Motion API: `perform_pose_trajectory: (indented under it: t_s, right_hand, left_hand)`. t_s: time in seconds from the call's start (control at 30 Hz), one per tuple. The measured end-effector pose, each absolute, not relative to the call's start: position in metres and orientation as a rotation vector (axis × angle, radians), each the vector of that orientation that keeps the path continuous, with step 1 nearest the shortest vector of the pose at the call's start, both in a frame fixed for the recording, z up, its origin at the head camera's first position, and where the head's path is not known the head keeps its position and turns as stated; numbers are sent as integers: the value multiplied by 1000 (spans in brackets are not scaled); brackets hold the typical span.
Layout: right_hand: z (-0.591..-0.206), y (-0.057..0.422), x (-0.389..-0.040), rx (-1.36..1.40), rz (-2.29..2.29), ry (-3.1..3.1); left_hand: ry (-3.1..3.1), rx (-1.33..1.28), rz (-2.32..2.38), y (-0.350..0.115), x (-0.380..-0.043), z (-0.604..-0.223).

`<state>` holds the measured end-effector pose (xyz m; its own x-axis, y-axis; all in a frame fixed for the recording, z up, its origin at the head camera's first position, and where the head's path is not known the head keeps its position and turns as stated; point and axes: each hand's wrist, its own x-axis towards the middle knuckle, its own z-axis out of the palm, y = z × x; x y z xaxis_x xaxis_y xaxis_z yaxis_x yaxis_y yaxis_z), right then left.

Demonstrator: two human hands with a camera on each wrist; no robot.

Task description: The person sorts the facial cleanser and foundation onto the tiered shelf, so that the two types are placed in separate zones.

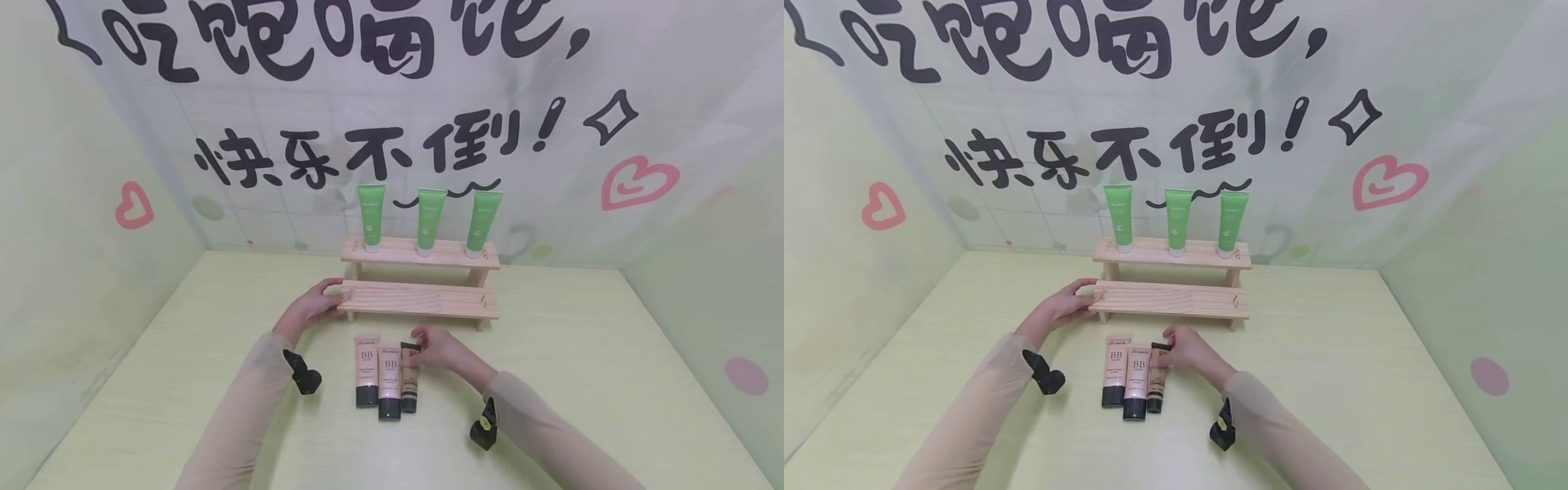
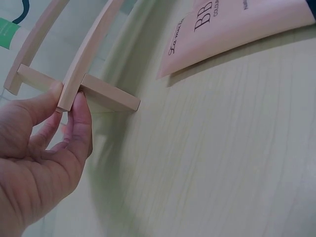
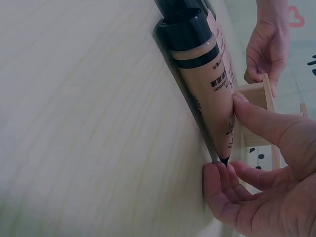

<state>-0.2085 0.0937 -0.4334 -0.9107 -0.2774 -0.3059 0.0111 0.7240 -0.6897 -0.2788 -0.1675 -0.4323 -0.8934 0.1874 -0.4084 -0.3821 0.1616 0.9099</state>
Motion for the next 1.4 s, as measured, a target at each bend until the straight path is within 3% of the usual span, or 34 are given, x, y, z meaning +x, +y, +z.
perform_pose_trajectory:
  t_s: [1.4]
  right_hand:
    - [-429,96,-208,-62,-1144,2315]
  left_hand:
    - [1996,-149,1807,-169,-278,-434]
